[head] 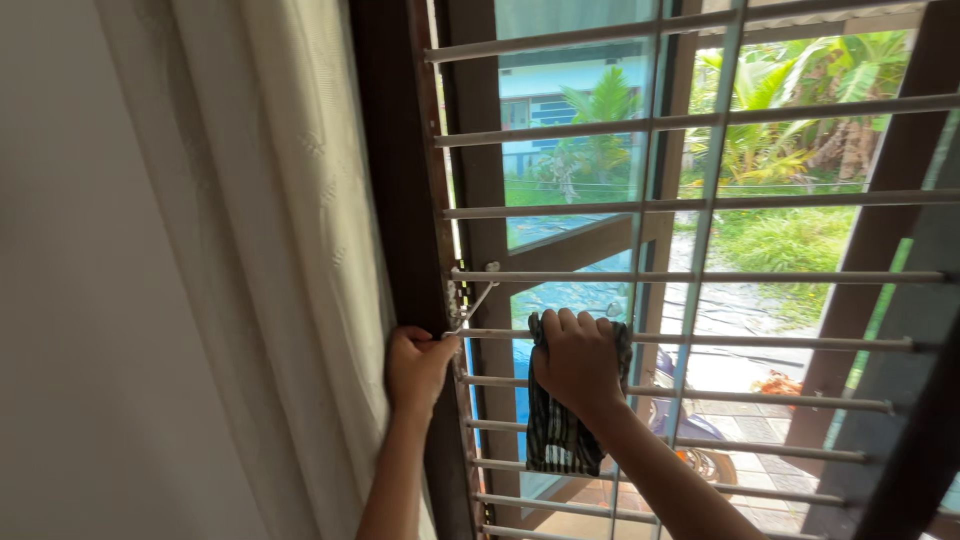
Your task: The person wets a cloth in a bowl of water, then wipes the metal window frame and security bars. The person repeatedly wipes the same sections of the frame and bars with the damp cloth.
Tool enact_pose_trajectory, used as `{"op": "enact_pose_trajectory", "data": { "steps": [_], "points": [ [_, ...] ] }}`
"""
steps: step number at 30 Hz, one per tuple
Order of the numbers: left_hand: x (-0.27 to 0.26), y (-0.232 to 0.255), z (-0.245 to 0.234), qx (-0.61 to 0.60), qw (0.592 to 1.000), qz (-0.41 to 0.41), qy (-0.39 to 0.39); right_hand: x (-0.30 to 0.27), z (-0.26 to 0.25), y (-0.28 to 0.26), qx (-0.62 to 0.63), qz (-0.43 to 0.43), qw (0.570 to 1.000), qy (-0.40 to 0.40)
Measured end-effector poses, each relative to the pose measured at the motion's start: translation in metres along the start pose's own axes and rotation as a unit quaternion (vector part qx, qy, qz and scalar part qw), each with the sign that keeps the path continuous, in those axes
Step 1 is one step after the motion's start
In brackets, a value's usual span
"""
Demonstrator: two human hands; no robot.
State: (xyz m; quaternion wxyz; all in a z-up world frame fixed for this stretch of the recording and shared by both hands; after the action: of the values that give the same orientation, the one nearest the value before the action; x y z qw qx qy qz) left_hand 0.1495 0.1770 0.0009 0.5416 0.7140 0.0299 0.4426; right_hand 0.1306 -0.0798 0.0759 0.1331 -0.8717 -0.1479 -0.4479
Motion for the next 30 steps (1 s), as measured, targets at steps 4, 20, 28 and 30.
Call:
{"op": "enact_pose_trajectory", "data": {
  "steps": [4,20,28,30],
  "points": [
    [0.002,0.000,-0.003,0.026,0.999,-0.017,-0.010,0.004,0.024,-0.043,0.002,-0.019,0.998,-0.059],
    [-0.003,0.006,-0.003,0.006,1.000,-0.016,-0.011,0.010,0.007,0.024,0.052,0.031,0.990,-0.126],
    [-0.008,0.018,-0.008,0.066,0.998,-0.024,-0.007,0.008,0.024,0.012,-0.013,0.062,0.976,-0.207],
    [-0.005,0.016,-0.005,0.067,0.997,-0.036,-0.022,0.011,0.039,-0.004,-0.027,0.044,0.973,-0.227]
  ]
}}
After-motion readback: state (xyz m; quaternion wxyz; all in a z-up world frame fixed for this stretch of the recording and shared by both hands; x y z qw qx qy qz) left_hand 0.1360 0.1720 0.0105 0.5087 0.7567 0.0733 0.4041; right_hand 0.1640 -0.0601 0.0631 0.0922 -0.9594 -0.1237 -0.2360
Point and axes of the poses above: each hand's wrist, its own x-axis towards the middle knuckle, its own z-axis out of the palm, y = z × x, the point moved 9 cm from there along x, towards the middle knuckle, and after that the axes turned 14 degrees about z, right-handed, at the moved point
